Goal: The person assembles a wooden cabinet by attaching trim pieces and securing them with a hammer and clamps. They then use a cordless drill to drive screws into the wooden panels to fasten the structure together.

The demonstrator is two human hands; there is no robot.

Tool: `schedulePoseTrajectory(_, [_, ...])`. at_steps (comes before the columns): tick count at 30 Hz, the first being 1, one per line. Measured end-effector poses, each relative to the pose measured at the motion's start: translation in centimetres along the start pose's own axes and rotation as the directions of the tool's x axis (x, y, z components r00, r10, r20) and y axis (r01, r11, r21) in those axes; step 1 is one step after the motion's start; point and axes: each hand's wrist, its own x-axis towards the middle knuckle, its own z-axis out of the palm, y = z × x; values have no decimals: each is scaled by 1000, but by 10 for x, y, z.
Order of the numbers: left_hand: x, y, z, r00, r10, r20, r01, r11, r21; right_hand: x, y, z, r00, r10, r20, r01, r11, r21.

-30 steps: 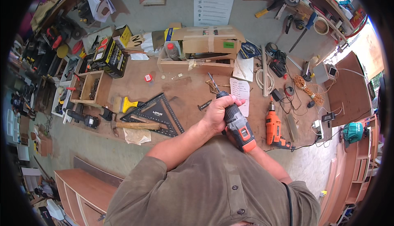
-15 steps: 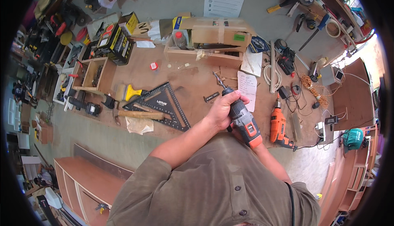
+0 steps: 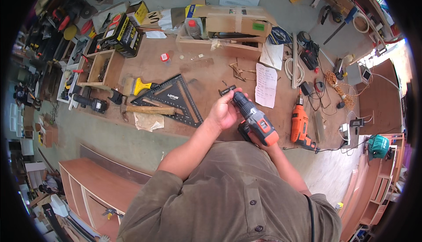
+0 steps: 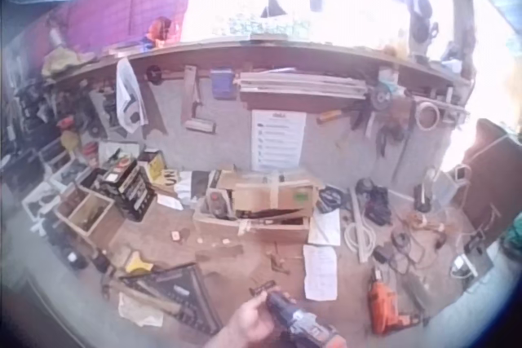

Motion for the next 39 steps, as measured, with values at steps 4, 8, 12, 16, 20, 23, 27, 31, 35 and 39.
schedulePoseTrajectory(4, [11,6,-33,977,56,-207,-60,998,-12,-14,6,13,982,182,42,-186,972,145])
schedulePoseTrajectory(8, [28,29,-67,896,203,-396,-17,905,425,-38,15,18,977,214,-7,-212,970,122])
schedulePoseTrajectory(12, [56,63,-102,651,666,-365,89,411,907,-41,9,17,956,269,-119,-266,963,48])
schedulePoseTrajectory(16, [63,79,-79,611,782,-124,423,-190,886,-47,32,13,924,298,-238,-297,954,44])
schedulePoseTrajectory(20, [68,89,-96,627,776,-64,470,-311,826,-47,51,14,928,253,-272,-258,966,20])
schedulePoseTrajectory(23, [66,87,-109,651,757,54,408,-409,816,-53,60,16,901,349,-256,-307,932,191])
schedulePoseTrajectory(27, [52,65,-98,595,757,271,315,-529,788,-56,68,11,911,369,-184,-322,915,242])
schedulePoseTrajectory(31, [57,42,-101,731,591,342,121,-605,787,-51,56,8,896,425,-127,-376,880,290])
schedulePoseTrajectory(35, [65,25,-96,830,435,350,63,-696,715,-62,81,16,904,420,-75,-389,884,259])
schedulePoseTrajectory(39, [80,12,-70,863,278,423,-18,-817,576,-66,89,12,940,340,-15,-339,939,55])
